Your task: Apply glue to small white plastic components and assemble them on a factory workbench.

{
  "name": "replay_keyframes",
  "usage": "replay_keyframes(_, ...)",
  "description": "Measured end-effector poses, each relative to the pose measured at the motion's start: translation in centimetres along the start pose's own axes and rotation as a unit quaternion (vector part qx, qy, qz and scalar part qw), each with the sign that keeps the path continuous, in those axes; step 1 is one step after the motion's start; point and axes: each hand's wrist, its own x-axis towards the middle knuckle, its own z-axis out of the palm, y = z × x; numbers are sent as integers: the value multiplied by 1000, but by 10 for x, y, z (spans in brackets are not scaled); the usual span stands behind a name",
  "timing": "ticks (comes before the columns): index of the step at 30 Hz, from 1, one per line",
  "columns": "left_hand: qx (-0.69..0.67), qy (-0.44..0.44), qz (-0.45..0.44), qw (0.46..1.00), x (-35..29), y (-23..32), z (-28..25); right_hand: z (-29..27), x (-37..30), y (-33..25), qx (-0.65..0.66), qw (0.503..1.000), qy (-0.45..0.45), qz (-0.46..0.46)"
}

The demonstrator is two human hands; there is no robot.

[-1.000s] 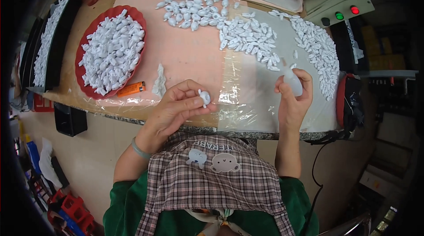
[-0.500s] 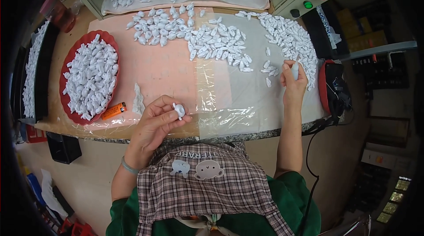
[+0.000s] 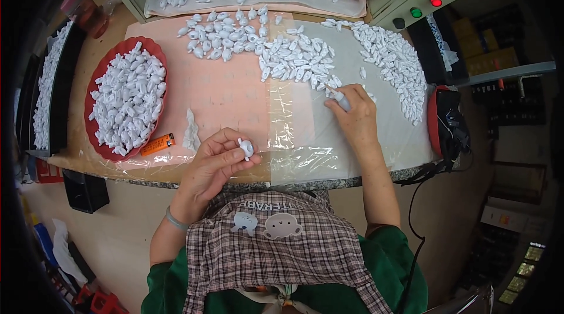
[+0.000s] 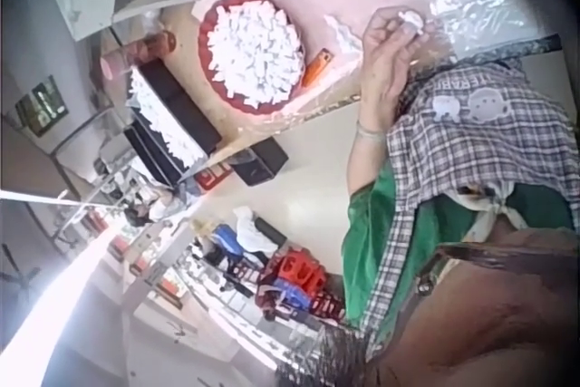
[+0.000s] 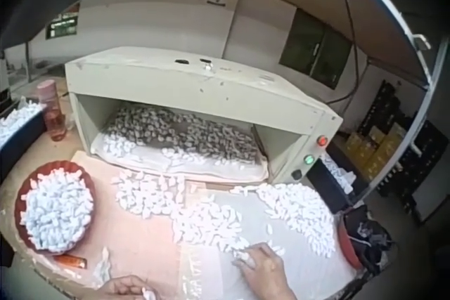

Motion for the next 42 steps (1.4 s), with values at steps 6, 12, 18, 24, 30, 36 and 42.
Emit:
replay_keyframes(6, 7, 2, -1, 1000, -3, 0, -3, 4, 5, -8, -34, 998, -12, 47)
replay_keyframes(12, 4, -3, -8, 1000, -3, -1, -1, 0, -14, -31, 160, 981, -77, 73)
replay_keyframes(18, 35, 1, -18, 999, 3, -2, 16, 10, -23, -64, 504, 820, -143, 230)
replay_keyframes(24, 89, 1, 38, 995, 5, -9, 11, 16, -43, -92, 541, 810, -130, 185)
replay_keyframes(30, 151, 18, 56, 987, 3, -10, 10, 22, -49, -100, 473, 858, -150, 132)
replay_keyframes(36, 270, 0, 139, 953, -1, -9, 6, 22, -57, -108, 472, 861, -147, 117)
replay_keyframes(42, 289, -17, 141, 947, -7, -4, 11, 24, -62, -105, 464, 874, -136, 43)
